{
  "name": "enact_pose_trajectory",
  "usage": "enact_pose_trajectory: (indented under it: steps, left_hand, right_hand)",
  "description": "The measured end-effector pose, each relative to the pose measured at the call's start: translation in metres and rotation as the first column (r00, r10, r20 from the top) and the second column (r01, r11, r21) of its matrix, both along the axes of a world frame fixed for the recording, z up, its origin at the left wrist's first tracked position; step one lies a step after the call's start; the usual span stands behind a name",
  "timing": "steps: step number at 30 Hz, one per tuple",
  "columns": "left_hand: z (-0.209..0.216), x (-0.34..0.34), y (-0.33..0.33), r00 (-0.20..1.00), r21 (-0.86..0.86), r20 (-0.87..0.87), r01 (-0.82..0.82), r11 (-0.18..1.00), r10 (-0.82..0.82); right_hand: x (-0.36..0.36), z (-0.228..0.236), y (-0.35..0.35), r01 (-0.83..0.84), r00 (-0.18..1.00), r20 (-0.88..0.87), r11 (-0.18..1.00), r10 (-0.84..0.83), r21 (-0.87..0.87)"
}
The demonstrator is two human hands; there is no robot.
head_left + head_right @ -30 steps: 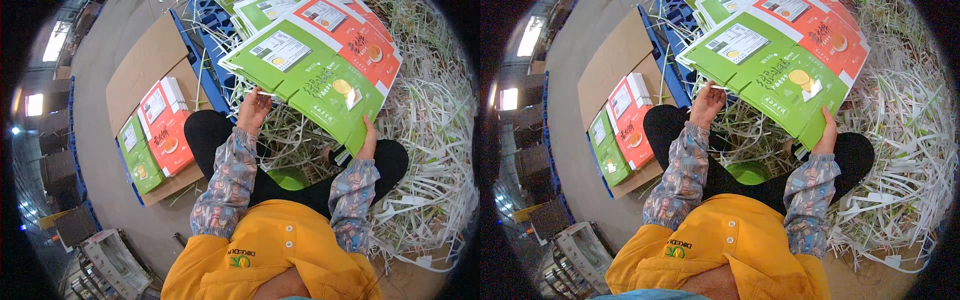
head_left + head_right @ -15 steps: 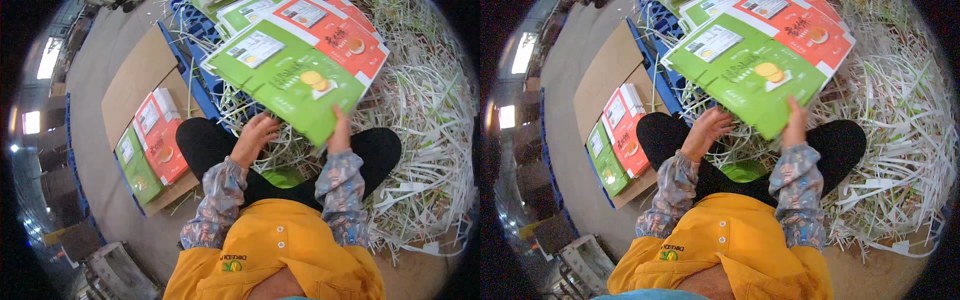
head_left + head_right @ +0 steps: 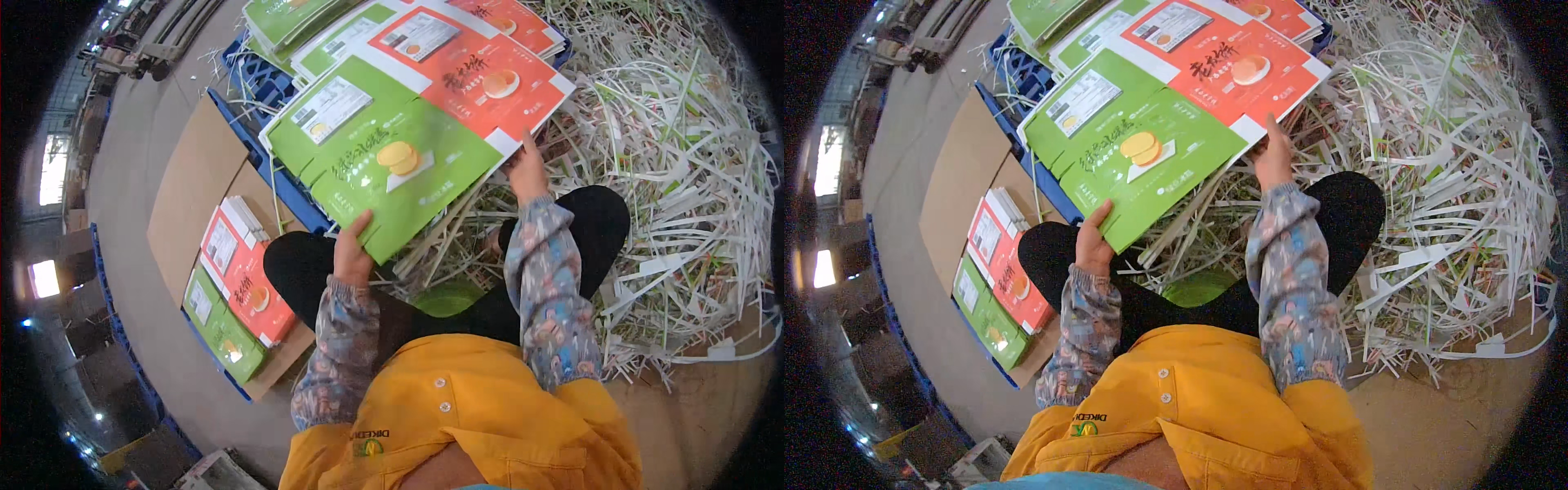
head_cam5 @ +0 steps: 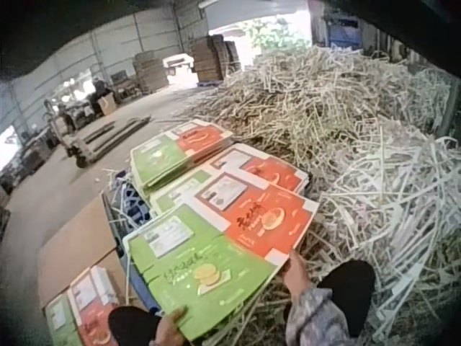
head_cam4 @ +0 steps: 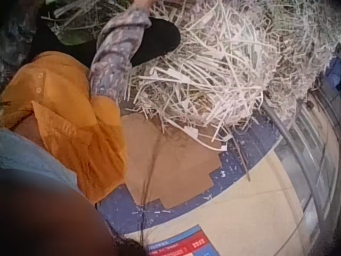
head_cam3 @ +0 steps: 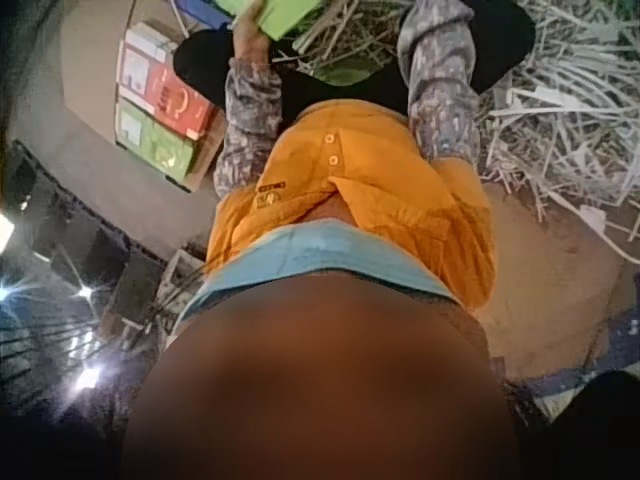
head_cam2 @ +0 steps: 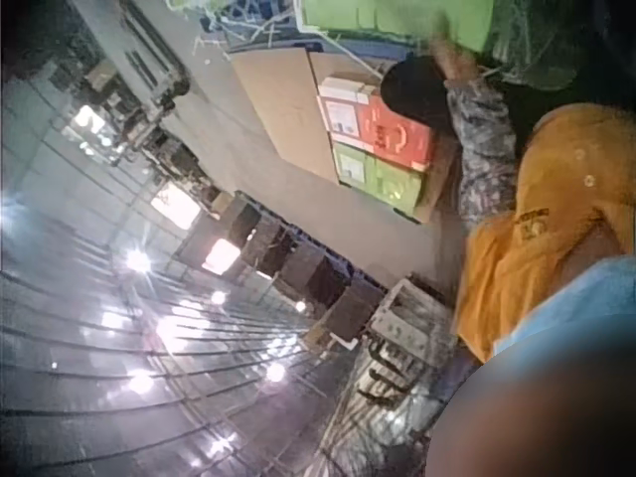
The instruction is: Sorting through a pile of paper scraps to extract and stack flat paper product boxes.
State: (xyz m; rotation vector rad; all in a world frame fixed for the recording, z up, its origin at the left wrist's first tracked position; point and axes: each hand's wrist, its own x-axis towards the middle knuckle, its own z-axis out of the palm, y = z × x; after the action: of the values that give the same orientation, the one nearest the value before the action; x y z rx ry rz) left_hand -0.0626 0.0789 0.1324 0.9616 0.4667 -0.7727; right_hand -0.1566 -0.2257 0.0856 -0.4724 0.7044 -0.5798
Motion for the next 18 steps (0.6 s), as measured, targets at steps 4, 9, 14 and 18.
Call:
enact_pose_trajectory:
  steps: [4, 9, 14, 18]
  left_hand:
    - [-0.002, 0.004, 0.016, 0.999, 0.008, -0.042, 0.035, 0.999, -0.035]
    - [-0.01, 0.012, 0.028, 1.0, 0.12, 0.028, -0.017, 0.993, 0.013]
    - [0.05, 0.012, -0.003, 0.855, 0.343, 0.479, 0.025, 0.939, -0.198]
    - [0.069, 0.022, 0.001, 0.716, 0.565, 0.562, 0.033, 0.825, -0.414]
  right_hand:
    - [0.021, -0.022, -0.023, 0.138, 0.981, 0.127, 0.988, -0.146, 0.07]
    - [0.038, -0.019, -0.003, 0.067, 0.997, -0.035, 0.977, -0.075, -0.203]
    - [0.047, 0.017, 0.012, -0.377, 0.831, -0.542, 0.589, -0.125, -0.715]
    - [0.046, 0.027, 0.02, -0.12, 0.939, -0.309, 0.701, -0.148, -0.703]
